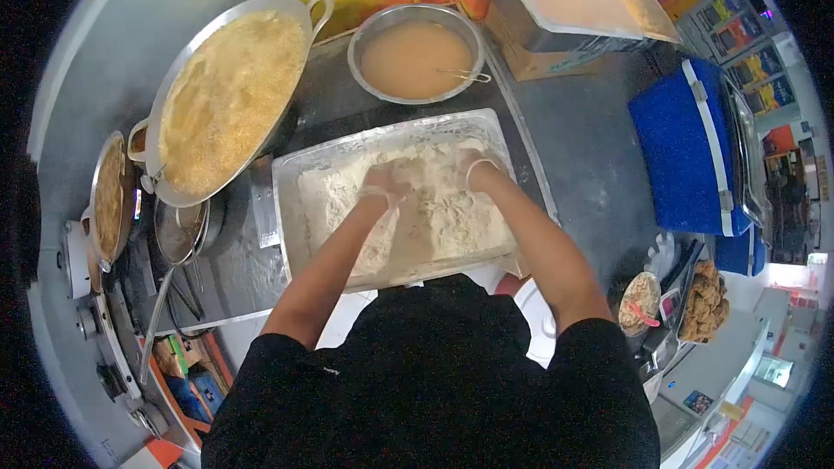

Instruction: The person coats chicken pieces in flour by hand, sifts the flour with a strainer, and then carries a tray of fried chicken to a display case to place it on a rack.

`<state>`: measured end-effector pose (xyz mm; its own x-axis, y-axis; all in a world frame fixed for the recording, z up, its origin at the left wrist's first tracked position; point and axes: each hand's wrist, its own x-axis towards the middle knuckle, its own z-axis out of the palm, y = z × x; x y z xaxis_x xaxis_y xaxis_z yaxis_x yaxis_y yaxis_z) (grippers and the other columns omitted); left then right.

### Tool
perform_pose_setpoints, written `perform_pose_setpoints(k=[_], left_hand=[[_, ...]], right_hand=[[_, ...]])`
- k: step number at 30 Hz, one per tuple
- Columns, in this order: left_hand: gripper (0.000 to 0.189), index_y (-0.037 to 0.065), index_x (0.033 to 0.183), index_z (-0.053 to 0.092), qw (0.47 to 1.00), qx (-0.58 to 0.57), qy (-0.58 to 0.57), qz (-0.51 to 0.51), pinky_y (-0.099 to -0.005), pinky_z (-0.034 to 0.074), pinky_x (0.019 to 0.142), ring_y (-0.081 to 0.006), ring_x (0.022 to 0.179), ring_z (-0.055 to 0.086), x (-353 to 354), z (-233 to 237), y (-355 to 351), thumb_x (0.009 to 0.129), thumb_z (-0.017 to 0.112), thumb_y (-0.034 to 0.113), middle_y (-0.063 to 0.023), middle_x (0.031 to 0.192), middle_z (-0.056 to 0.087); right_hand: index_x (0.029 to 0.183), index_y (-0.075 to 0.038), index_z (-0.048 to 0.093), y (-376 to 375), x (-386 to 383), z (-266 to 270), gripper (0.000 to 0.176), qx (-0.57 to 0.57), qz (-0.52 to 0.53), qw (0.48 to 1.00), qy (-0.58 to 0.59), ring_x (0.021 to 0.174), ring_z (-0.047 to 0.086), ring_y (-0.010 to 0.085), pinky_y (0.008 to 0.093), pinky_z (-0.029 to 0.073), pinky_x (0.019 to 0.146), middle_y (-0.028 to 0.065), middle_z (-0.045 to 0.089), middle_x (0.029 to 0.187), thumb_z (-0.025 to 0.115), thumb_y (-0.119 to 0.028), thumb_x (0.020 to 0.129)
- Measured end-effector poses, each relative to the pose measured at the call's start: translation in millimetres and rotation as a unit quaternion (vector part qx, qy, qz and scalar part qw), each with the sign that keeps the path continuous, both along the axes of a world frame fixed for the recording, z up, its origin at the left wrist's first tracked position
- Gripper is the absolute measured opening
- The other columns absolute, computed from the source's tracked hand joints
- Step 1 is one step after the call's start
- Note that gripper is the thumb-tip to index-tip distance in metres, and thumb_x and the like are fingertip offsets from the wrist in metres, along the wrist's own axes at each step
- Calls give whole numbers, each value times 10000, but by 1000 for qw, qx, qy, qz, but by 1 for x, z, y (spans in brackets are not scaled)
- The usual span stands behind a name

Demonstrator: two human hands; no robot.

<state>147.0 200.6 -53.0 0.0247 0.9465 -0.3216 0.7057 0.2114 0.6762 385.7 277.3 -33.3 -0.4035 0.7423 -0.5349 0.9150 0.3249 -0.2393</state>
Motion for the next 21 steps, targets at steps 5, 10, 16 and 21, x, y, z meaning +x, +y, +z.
perform_pose_setpoints(k=[5, 10, 16, 21], left_hand=[[451, 65, 1087, 659, 986, -6, 158, -58, -418, 520, 822, -336, 961, 651, 6, 74, -32, 726, 717, 329, -192, 1027, 669], [404, 25, 1048, 669, 956, -2, 266, -121, -423, 530, 814, -330, 969, 657, 42, 10, -42, 764, 685, 312, -212, 1031, 668], [206, 57, 919, 715, 958, -4, 277, -74, -400, 546, 764, -306, 915, 683, 51, 31, -37, 847, 581, 196, -172, 944, 698], [282, 42, 829, 687, 960, 123, 247, -55, -414, 534, 736, -336, 813, 669, 20, -18, -24, 773, 661, 317, -184, 836, 677]], right_hand=[[1257, -36, 558, -65, -26, 96, 571, -4, 33, 999, -25, 1067, 631, 296, 393, 502, 883, 207, 639, 1153, 661, -320, 772], [1385, 71, 344, -109, -60, -5, 689, 169, 98, 976, -91, 1141, 572, 361, 425, 443, 965, 249, 559, 1264, 593, -260, 834], [1334, 43, 454, -98, -66, -22, 602, 139, 88, 985, -57, 1015, 642, 337, 403, 503, 872, 220, 637, 1143, 615, -207, 810], [1102, -56, 678, -44, -54, 16, 346, 58, 125, 989, -47, 946, 668, 314, 392, 526, 817, 179, 680, 1048, 630, -210, 796]])
